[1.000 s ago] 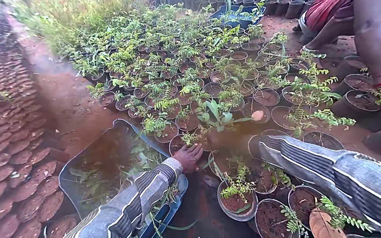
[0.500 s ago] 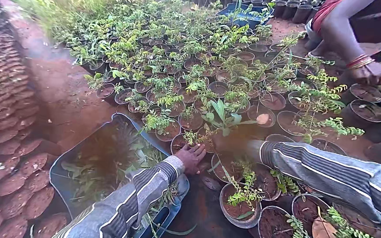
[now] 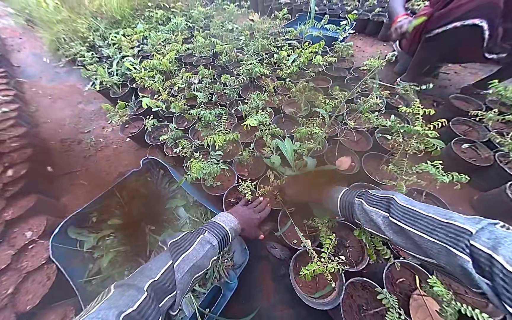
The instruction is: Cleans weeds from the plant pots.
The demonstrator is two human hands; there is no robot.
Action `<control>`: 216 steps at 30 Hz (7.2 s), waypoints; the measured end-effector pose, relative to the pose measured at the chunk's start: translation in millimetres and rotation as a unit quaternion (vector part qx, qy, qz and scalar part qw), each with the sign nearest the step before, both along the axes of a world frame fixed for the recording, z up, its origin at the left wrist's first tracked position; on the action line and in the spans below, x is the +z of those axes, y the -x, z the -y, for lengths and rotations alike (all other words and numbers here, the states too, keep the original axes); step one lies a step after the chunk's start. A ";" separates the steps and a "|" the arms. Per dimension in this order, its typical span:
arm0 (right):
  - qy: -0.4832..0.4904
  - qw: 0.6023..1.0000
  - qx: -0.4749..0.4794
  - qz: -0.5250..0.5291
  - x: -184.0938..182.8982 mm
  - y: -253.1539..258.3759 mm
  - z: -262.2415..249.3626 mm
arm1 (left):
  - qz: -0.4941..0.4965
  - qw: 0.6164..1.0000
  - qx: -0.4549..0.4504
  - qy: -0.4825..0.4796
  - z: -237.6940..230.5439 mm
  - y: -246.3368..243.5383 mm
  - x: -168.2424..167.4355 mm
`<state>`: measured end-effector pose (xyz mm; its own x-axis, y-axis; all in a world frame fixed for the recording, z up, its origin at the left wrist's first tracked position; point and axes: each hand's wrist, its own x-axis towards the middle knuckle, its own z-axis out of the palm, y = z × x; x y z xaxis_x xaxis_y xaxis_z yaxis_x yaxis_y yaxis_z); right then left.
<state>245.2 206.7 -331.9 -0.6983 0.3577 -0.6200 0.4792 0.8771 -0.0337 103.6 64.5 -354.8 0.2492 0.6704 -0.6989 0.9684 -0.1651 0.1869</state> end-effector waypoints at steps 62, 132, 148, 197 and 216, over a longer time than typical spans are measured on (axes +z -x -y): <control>-0.075 0.985 -0.011 -0.157 -41.9 -14.6 -9.6 | 0.046 0.985 0.163 -0.029 5.3 -24.7 -12.4; 0.010 1.000 -0.007 -0.005 24.6 -2.3 17.8 | 0.035 0.978 0.203 -0.024 2.8 -38.7 -5.5; 0.073 0.964 -0.131 -0.219 27.6 -15.3 -60.7 | 0.077 0.975 0.204 -0.037 -1.1 -30.9 -22.4; 0.066 0.953 0.270 -0.119 146.2 -43.9 217.7 | 0.012 0.973 0.093 -0.212 26.9 103.1 22.4; 0.070 0.975 0.007 -0.212 13.8 76.5 102.5 | 0.087 0.927 0.189 -0.311 20.8 189.6 80.1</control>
